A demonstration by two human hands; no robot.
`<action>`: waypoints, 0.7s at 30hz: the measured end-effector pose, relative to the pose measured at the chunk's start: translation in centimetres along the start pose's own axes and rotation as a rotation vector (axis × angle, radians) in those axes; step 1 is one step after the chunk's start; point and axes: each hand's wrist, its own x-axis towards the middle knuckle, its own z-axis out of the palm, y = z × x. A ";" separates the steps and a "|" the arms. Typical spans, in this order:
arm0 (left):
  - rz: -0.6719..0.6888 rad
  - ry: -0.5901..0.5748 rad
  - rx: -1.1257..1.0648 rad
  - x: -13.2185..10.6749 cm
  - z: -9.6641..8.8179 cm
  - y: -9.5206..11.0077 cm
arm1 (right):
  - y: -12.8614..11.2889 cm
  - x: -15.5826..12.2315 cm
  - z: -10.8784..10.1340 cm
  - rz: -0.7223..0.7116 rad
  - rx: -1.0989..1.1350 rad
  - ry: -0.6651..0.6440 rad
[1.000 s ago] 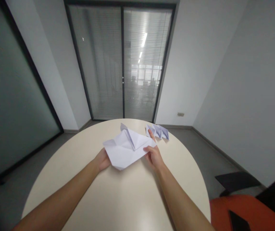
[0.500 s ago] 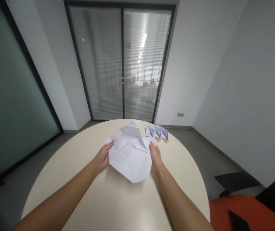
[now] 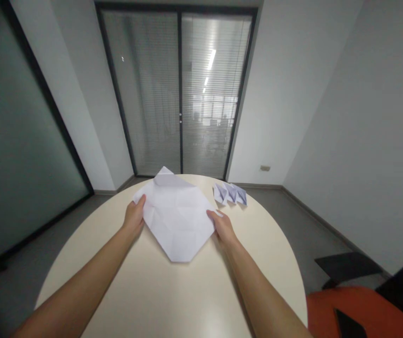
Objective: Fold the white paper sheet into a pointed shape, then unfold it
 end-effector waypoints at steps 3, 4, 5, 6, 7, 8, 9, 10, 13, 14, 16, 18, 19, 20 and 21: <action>0.183 0.025 0.467 2.3 -2.4 0.1 | 0.3 -0.4 0.1 0.046 -0.239 -0.093; 0.227 0.014 0.581 2.7 -3.1 0.2 | 0.5 -0.7 0.3 0.054 -0.316 -0.132; 0.251 0.020 0.695 2.8 -3.5 0.4 | 0.7 -0.9 0.5 0.053 -0.381 -0.172; 0.271 0.041 0.817 2.6 -3.8 0.6 | 0.9 -1.2 0.8 0.045 -0.428 -0.215; 0.282 0.061 0.943 2.2 -3.8 0.9 | 1.1 -1.5 1.1 0.031 -0.465 -0.254; 0.331 0.083 1.082 1.4 -3.6 1.1 | 1.3 -1.8 1.4 0.018 -0.502 -0.287; 0.387 0.078 1.205 0.5 -3.1 1.4 | 1.4 -2.1 1.6 0.012 -0.539 -0.326; 0.433 0.025 1.305 -0.6 -2.4 1.6 | 1.5 -2.4 1.8 0.014 -0.583 -0.368; 0.342 -0.265 1.482 -4.0 -0.3 1.4 | 0.9 -3.6 2.0 -0.021 -0.749 -0.491; 0.278 -0.348 1.512 -5.0 0.3 1.0 | 0.4 -4.1 2.1 -0.028 -0.801 -0.551; 0.190 -0.444 1.576 -6.1 0.8 0.1 | -1.1 -5.5 2.1 0.064 -0.885 -0.736; 0.132 -0.532 1.624 -6.3 0.6 -0.8 | -3.0 -7.2 1.6 0.231 -0.933 -0.900; 0.141 -0.595 1.626 -6.0 0.4 -1.1 | -4.0 -7.9 1.0 0.252 -0.941 -0.944; 0.150 -0.651 1.622 -5.6 0.1 -1.2 | -4.9 -8.4 0.0 0.222 -0.937 -0.945; 0.166 -0.705 1.617 -5.1 -0.2 -1.1 | -5.7 -8.7 -1.6 0.159 -0.930 -0.901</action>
